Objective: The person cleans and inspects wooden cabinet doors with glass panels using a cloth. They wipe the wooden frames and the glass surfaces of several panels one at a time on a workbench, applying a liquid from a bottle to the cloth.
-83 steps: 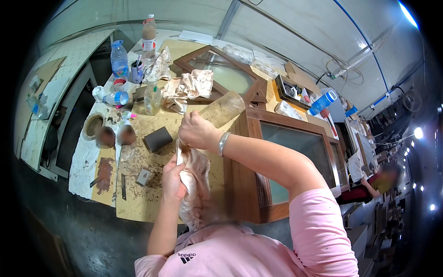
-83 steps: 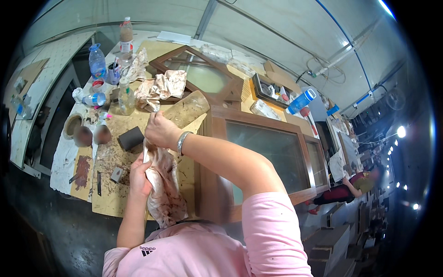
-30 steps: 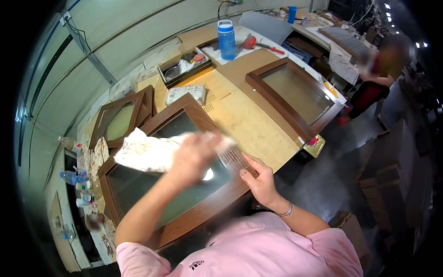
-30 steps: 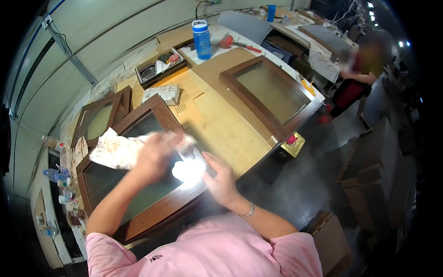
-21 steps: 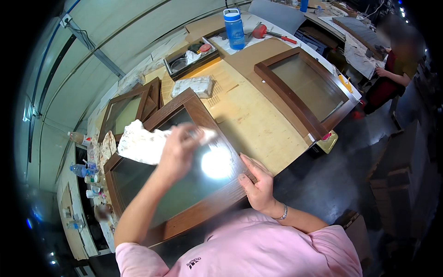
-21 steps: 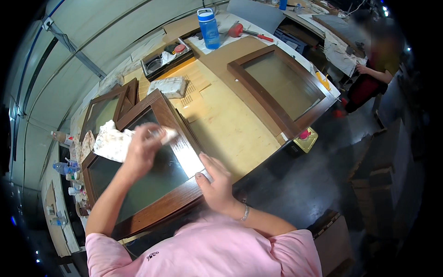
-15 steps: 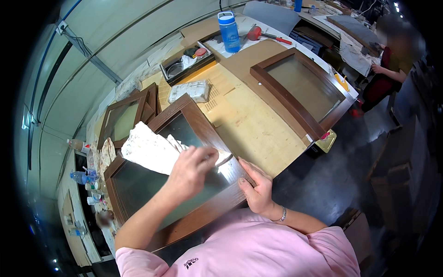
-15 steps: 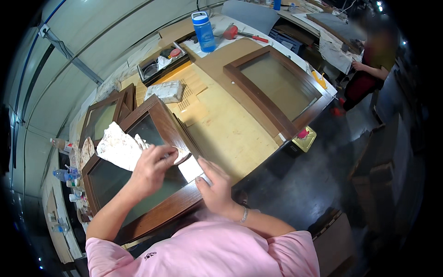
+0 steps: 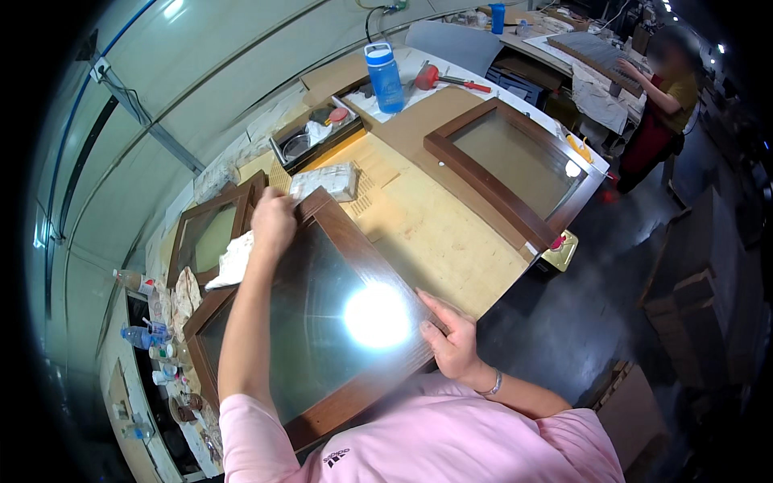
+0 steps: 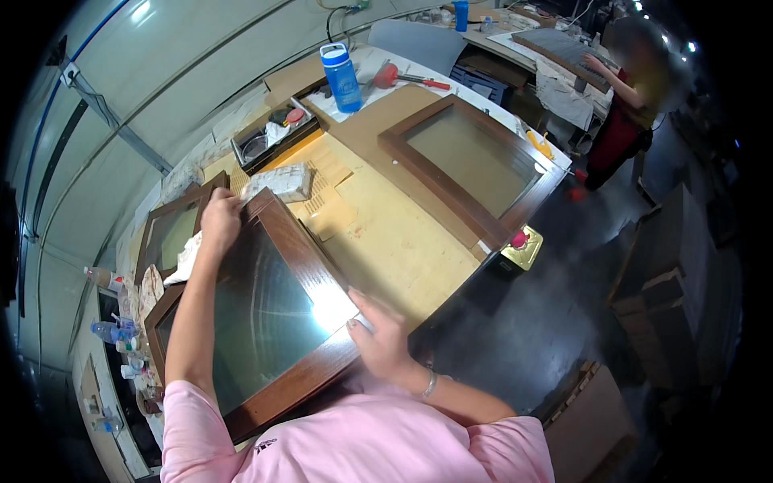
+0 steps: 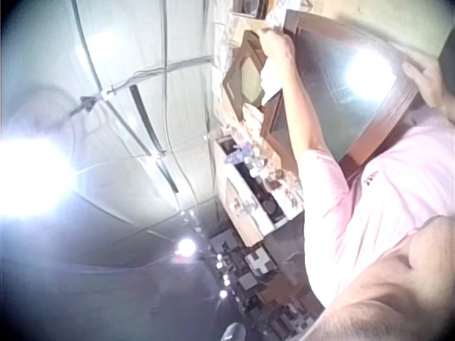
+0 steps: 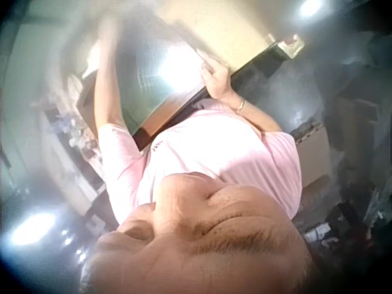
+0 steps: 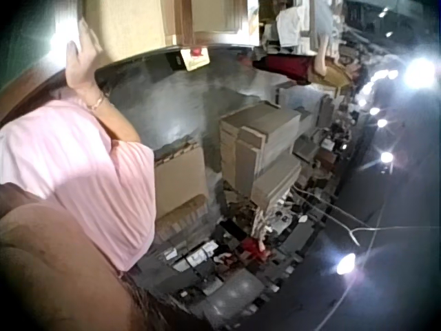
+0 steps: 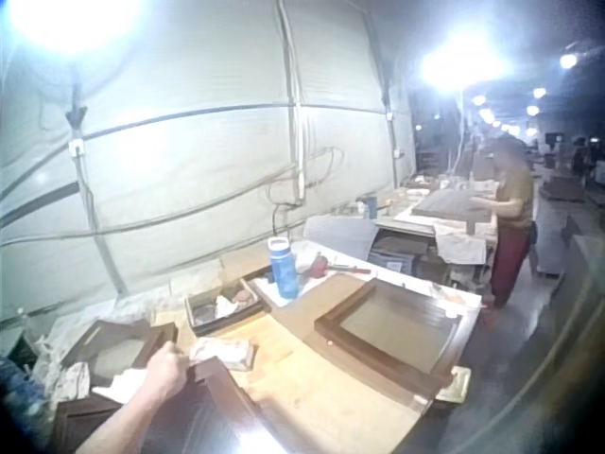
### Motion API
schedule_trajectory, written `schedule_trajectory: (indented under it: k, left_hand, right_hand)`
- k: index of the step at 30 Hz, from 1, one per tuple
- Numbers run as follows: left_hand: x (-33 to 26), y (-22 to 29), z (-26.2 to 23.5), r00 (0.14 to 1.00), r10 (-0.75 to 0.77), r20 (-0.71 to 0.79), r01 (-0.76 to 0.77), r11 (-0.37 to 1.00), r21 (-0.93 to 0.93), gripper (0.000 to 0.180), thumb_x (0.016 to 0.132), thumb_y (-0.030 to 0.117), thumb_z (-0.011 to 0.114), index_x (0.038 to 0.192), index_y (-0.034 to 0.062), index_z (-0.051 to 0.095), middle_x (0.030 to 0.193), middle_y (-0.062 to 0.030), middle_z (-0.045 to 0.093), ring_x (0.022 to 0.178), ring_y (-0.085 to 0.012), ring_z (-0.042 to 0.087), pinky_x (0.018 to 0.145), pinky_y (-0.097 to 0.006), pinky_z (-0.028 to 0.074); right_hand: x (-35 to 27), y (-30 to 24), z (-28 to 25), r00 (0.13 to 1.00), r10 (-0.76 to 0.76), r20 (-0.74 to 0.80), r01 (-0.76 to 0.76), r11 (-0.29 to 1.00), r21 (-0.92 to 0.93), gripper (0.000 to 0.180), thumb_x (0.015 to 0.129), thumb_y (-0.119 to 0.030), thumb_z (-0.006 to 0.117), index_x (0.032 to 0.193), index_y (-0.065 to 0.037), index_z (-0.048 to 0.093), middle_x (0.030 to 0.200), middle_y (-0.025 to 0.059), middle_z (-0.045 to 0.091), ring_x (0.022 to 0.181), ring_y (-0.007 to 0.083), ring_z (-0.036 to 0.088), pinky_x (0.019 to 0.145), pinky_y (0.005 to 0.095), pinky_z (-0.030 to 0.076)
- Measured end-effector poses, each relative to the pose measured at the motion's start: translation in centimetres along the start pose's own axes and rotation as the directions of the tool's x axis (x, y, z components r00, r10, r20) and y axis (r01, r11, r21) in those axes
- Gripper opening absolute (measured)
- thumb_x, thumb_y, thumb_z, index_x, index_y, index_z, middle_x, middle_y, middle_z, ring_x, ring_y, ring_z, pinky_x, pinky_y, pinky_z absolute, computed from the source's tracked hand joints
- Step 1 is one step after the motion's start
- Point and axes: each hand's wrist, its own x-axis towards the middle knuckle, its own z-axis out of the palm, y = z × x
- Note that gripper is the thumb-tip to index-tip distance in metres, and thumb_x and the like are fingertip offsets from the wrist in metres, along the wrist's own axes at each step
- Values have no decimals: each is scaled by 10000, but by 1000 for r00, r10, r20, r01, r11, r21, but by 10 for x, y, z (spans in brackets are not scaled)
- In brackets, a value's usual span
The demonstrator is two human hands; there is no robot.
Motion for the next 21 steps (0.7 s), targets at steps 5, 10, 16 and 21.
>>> schedule_trajectory:
  k: [5,10,16,21]
  left_hand:
    - [4,79,-10,992,124,10,-111,921,-373,233,900,76,618,1092,123,741,1029,-139,649,906,-340,657,787,-424,528]
    - [4,70,-5,989,96,108,-81,987,-142,300,902,42,581,1137,153,731,1044,-101,644,944,-314,652,805,-401,524]
    - [-33,96,-18,890,456,26,-428,853,-299,295,826,-54,581,1075,16,724,1071,-187,651,975,-344,630,850,-419,531]
    - [-57,139,-10,816,575,-58,-541,726,-423,443,723,-97,607,1151,1,662,1098,-236,608,991,-402,599,868,-436,516]
  right_hand:
    - [4,13,-10,999,-15,-35,13,998,-61,451,851,-41,586,1277,104,577,1230,254,645,1118,297,649,969,340,478]
    - [1,10,-6,1000,-17,-13,16,998,-55,448,844,-34,583,1271,102,583,1234,249,646,1120,291,649,968,336,480]
    - [-1,8,3,999,-31,-27,29,996,-87,432,858,-43,578,1268,93,589,1229,234,653,1121,282,649,970,337,481]
    - [-4,14,-12,965,239,-110,-232,970,68,440,827,-53,653,1252,55,616,1249,238,641,1167,353,627,1007,394,478]
